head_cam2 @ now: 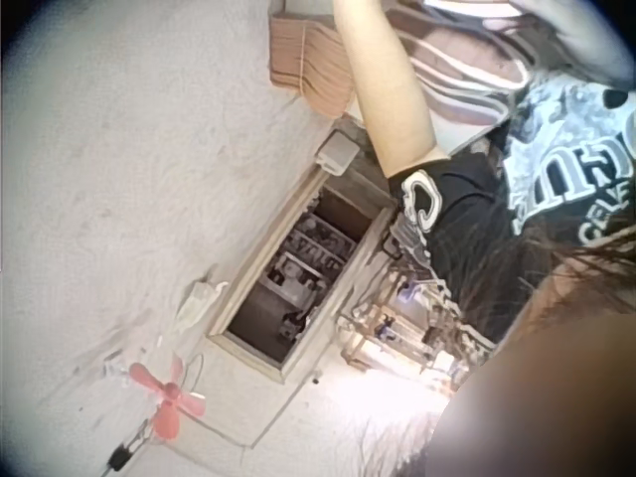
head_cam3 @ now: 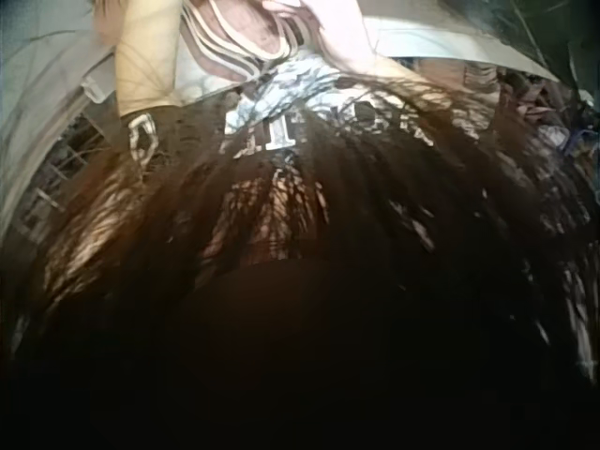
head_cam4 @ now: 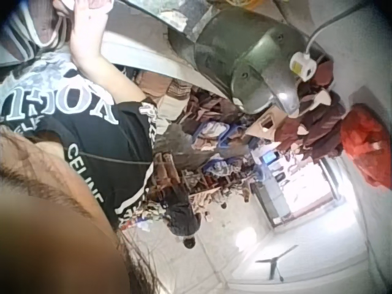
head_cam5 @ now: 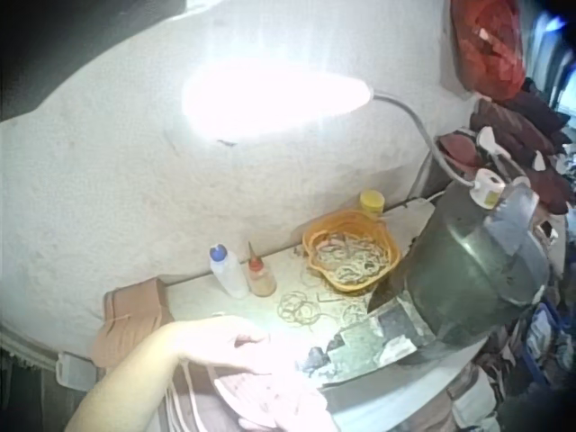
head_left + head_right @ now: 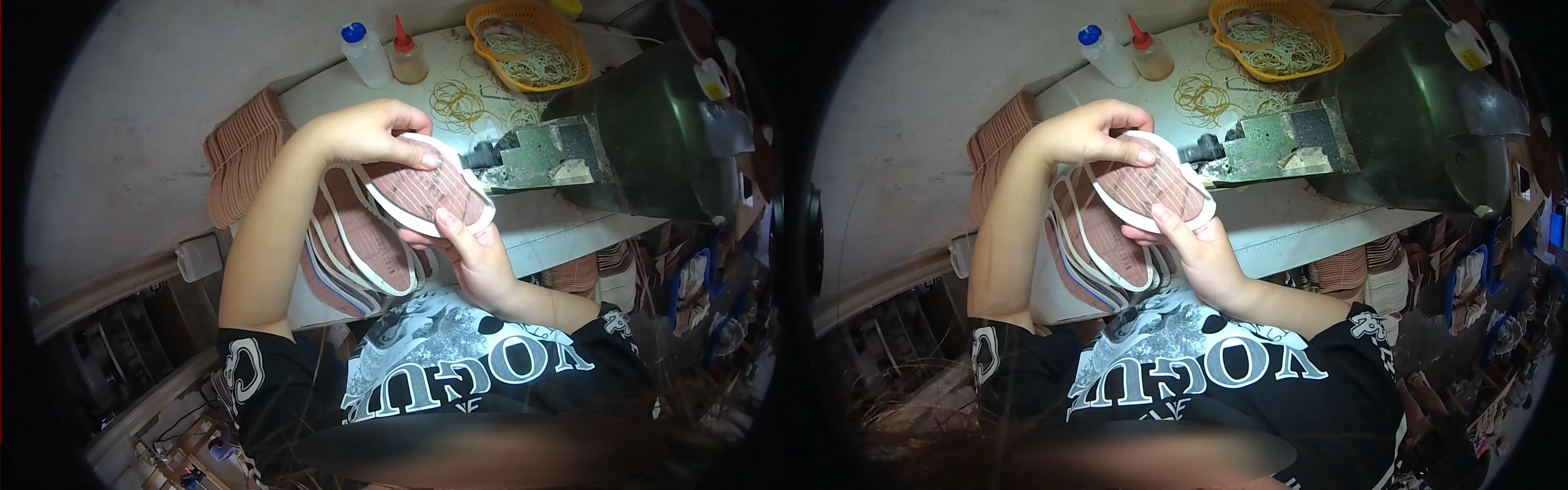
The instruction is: Aligning and preparing shoe insole components at a manufacturing workstation.
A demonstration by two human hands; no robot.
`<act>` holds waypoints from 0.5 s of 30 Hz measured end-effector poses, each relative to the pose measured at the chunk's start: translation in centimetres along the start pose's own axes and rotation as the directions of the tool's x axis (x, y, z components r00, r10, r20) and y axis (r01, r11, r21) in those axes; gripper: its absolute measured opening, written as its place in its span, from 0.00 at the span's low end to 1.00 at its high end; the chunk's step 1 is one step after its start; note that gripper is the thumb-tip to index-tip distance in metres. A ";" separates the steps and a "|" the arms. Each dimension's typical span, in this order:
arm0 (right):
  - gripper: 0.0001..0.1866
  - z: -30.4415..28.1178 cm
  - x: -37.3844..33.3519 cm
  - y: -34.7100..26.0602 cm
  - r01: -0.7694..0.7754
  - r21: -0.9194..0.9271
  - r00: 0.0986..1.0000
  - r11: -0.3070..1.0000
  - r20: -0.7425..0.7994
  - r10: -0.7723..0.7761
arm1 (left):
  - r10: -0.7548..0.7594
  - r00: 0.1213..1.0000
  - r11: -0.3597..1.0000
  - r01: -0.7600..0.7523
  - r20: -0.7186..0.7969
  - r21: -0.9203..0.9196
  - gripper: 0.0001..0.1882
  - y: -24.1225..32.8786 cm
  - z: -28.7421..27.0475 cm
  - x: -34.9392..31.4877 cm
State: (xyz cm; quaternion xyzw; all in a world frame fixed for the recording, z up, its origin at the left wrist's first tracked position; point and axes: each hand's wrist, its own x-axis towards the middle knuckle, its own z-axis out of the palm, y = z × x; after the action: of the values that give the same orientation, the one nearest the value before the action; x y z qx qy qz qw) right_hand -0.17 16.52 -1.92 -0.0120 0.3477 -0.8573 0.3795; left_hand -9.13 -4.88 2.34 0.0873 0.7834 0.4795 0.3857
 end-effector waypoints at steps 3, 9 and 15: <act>0.22 0.0 0.6 -0.2 -0.053 0.029 0.999 0.998 -0.005 0.053 | -0.008 1.000 0.999 0.008 -0.018 -0.032 0.16 -0.6 -0.3 -0.2; 0.19 0.1 0.8 -0.6 -0.076 0.044 0.997 0.996 -0.020 0.077 | -0.016 0.994 0.999 0.011 -0.109 -0.050 0.16 -1.3 0.8 -1.6; 0.19 -0.4 1.0 -1.0 -0.109 -0.017 0.994 0.994 -0.024 0.109 | -0.050 0.975 0.998 0.044 -0.216 -0.034 0.18 -1.9 1.8 -2.8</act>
State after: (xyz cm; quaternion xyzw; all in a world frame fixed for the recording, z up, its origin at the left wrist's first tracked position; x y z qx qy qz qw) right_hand -1.62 16.58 -1.81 0.0134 0.3600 -0.8321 0.4217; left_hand -5.55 -6.08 1.77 0.0102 0.8156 0.4884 0.3102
